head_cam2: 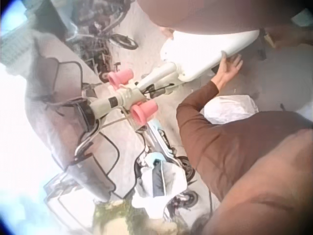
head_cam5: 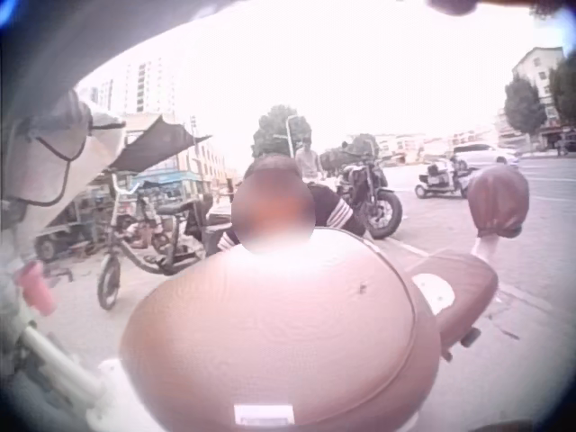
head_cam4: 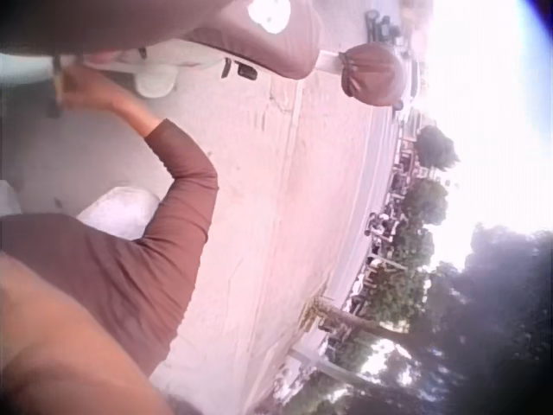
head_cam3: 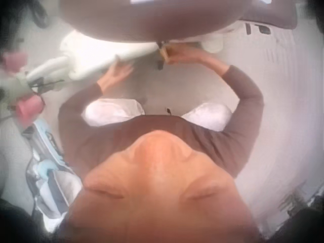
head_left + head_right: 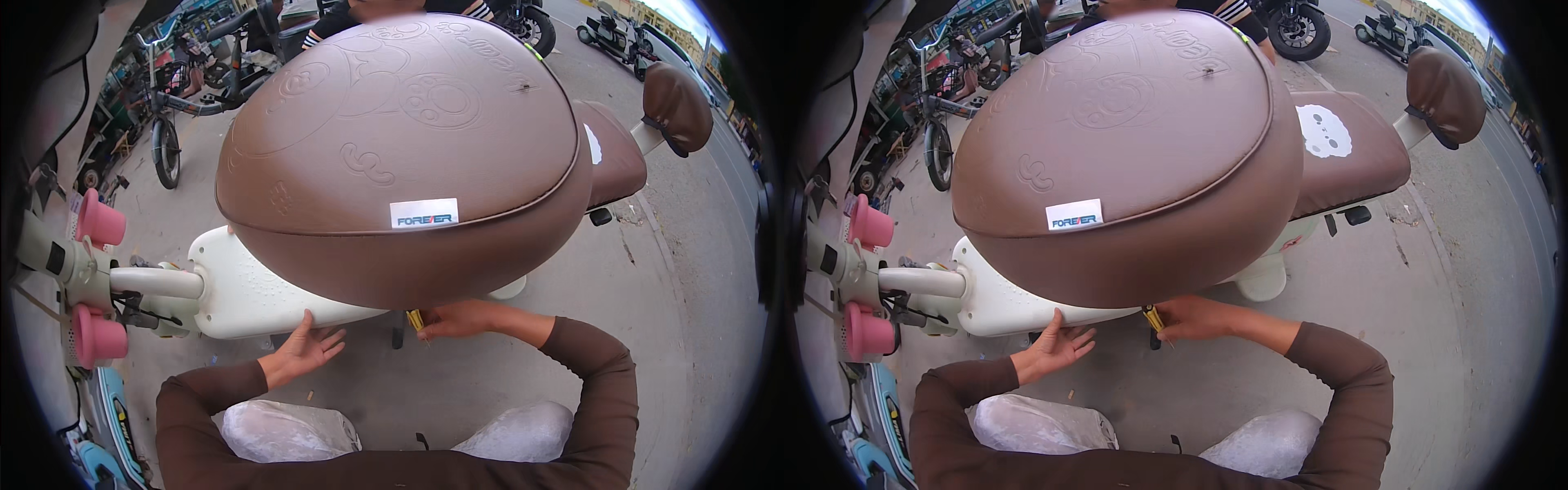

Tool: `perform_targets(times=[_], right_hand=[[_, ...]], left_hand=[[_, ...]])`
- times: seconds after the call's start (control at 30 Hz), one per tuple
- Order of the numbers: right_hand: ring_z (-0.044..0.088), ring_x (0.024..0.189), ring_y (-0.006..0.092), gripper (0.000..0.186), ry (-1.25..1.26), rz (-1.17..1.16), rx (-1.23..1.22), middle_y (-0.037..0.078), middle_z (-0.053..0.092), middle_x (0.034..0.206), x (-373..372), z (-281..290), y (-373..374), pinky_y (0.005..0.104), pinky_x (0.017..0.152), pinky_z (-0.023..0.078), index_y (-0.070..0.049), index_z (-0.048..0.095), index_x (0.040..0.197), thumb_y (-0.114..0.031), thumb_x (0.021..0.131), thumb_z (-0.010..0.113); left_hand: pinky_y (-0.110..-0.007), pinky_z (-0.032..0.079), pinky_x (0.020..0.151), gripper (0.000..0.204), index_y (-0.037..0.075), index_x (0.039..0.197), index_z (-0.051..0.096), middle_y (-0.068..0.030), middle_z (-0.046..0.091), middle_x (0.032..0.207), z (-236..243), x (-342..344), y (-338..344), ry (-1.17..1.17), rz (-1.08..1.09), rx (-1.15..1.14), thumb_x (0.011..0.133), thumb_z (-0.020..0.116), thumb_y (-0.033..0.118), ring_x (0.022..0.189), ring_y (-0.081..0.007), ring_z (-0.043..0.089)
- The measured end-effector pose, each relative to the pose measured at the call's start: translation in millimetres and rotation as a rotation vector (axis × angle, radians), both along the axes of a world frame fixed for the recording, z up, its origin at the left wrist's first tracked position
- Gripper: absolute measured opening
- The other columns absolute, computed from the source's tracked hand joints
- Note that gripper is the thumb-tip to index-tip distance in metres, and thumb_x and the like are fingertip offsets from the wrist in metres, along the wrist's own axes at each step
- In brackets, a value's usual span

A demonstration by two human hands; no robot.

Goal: The person removes the seat and floorboard of a white electric scooter to access the battery compartment. They use a screwdriver and a power drill to remove screws and disconnect battery terminals. The person then reattaches the battery terminals and secures the battery with the power drill.

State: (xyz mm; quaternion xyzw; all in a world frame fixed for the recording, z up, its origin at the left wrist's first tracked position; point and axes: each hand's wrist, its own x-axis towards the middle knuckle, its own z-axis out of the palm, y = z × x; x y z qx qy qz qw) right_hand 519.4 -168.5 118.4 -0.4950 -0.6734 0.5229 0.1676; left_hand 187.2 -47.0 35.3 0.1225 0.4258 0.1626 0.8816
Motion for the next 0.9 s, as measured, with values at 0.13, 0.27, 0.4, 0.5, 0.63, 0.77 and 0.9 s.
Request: perform_targets(times=[0.13, 0.27, 0.4, 0.5, 0.63, 0.77, 0.9], right_hand=[[0.056, 0.106, 0.0237, 0.040, 0.150, 0.120, 0.337, 0.013, 0.060, 0.113, 11, -49, 10, 0.0344, 0.094, 0.042, -0.002, 0.052, 0.122, -0.020, 0.088, 0.061], [0.055, 0.110, 0.0239, 0.043, 0.256, 0.143, 0.328, 0.014, 0.060, 0.118, 36, -55, -11, 0.0348, 0.096, 0.042, -0.002, 0.050, 0.127, -0.021, 0.089, 0.060], [0.056, 0.110, 0.0232, 0.043, 0.264, 0.196, -0.038, 0.013, 0.061, 0.117, 44, -16, -14, 0.0351, 0.096, 0.043, -0.002, 0.050, 0.127, -0.020, 0.090, 0.060], [0.057, 0.109, 0.0227, 0.043, 0.306, 0.119, -0.202, 0.013, 0.061, 0.116, 65, 2, -20, 0.0353, 0.096, 0.043, -0.002, 0.049, 0.128, -0.020, 0.091, 0.059], [0.058, 0.109, 0.0220, 0.043, 0.420, -0.100, -0.388, 0.012, 0.062, 0.115, 80, 8, -46, 0.0356, 0.097, 0.043, -0.002, 0.048, 0.129, -0.020, 0.091, 0.058], [0.062, 0.101, 0.0191, 0.031, 0.609, -0.498, -0.606, 0.014, 0.062, 0.104, 95, 42, -82, 0.0308, 0.090, 0.050, 0.003, 0.051, 0.114, -0.016, 0.091, 0.059], [0.062, 0.101, 0.0252, 0.033, 0.911, -0.879, -0.577, 0.015, 0.058, 0.108, 104, 67, -135, 0.0337, 0.088, 0.054, 0.003, 0.047, 0.120, -0.013, 0.092, 0.058]], left_hand=[[-0.045, 0.036, 0.106, 0.071, 0.012, 0.137, 0.035, -0.0072, 0.045, 0.135, 5, -15, -1, 0.099, -0.032, 0.060, 0.082, 0.070, 0.040, 0.123, -0.0272, 0.046], [-0.045, 0.036, 0.106, 0.071, 0.012, 0.137, 0.035, -0.0073, 0.045, 0.135, 21, 7, -2, 0.171, -0.060, 0.038, 0.083, 0.069, 0.040, 0.124, -0.0272, 0.046], [-0.045, 0.036, 0.106, 0.071, 0.012, 0.138, 0.035, -0.0074, 0.044, 0.135, 26, -4, -19, 0.265, 0.021, -0.020, 0.083, 0.069, 0.041, 0.124, -0.0272, 0.045], [-0.045, 0.036, 0.106, 0.071, 0.012, 0.138, 0.035, -0.0074, 0.044, 0.136, 29, 9, -15, 0.271, 0.031, -0.051, 0.083, 0.068, 0.042, 0.124, -0.0272, 0.045], [-0.046, 0.035, 0.106, 0.071, 0.012, 0.138, 0.034, -0.0075, 0.044, 0.136, 14, 20, -20, 0.262, 0.038, -0.074, 0.084, 0.067, 0.043, 0.124, -0.0272, 0.045], [-0.046, 0.035, 0.106, 0.071, 0.012, 0.138, 0.034, -0.0076, 0.043, 0.136, 1, 15, -26, 0.311, 0.116, -0.102, 0.084, 0.066, 0.043, 0.125, -0.0272, 0.044], [-0.046, 0.035, 0.106, 0.071, 0.012, 0.138, 0.034, -0.0077, 0.043, 0.136, 15, 21, -22, 0.348, 0.158, -0.074, 0.084, 0.066, 0.044, 0.125, -0.0272, 0.044]])
